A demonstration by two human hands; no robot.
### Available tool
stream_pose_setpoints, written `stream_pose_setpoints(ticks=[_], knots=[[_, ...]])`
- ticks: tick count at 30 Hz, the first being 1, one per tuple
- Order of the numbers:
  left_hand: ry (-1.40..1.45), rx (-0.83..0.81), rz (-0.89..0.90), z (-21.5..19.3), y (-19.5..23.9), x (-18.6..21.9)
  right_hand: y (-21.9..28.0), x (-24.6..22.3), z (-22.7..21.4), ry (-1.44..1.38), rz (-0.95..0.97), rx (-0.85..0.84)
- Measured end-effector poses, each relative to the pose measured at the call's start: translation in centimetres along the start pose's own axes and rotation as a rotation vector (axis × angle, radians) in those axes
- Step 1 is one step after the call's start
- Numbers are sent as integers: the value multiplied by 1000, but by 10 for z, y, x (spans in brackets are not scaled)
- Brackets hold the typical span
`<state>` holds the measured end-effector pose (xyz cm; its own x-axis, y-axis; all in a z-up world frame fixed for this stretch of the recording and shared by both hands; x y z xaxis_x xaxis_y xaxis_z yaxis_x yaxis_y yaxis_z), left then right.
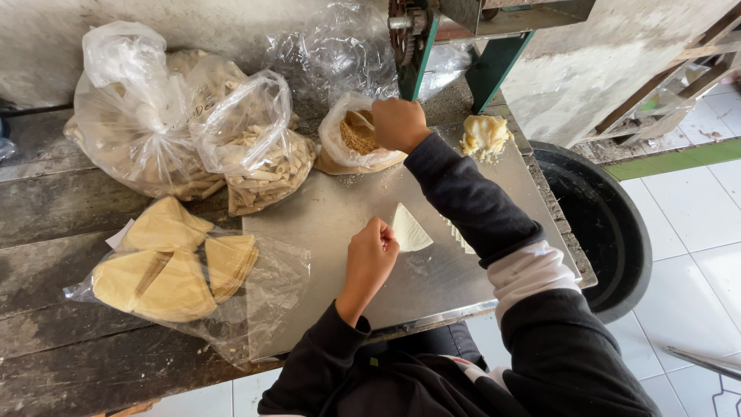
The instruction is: The person folds triangular wrappers into cones, scoops a grainy filling from a bag, and places it inside each cone. They then seal the cones and place them into a plastic bag. The process is repeated for multiple units.
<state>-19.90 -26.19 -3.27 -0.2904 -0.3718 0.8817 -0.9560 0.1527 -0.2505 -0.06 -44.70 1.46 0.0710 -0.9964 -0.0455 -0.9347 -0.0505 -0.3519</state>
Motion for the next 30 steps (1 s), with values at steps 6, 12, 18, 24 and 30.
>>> stream_pose_setpoints(ticks=[6,12,18,24,30], knots=[[84,-45,-182,-4,-6,9,1,-12,-8,-539,49,628],[42,19,-80,-6,-5,5,13,-10,-24,-805,-9,531],[-52,59,-86,-5,-5,1,42,-5,-54,-661,-91,632],[0,75,-64,-4,-4,-9,51,2,-15,-919,293,548],[21,46,-99,-8,-7,-7,41,25,20,-1252,619,513]])
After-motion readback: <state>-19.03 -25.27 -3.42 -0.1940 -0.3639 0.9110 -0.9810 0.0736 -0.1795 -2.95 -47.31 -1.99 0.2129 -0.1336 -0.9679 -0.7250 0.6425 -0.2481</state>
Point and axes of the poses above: each hand's wrist, its own y-axis away from the middle knuckle, its own z-axis out of the palm, x = y × z, the point moved 2 cm from there along -y, towards the middle knuckle, and after that the axes turned 13 degrees about x, right-handed, at the moved point
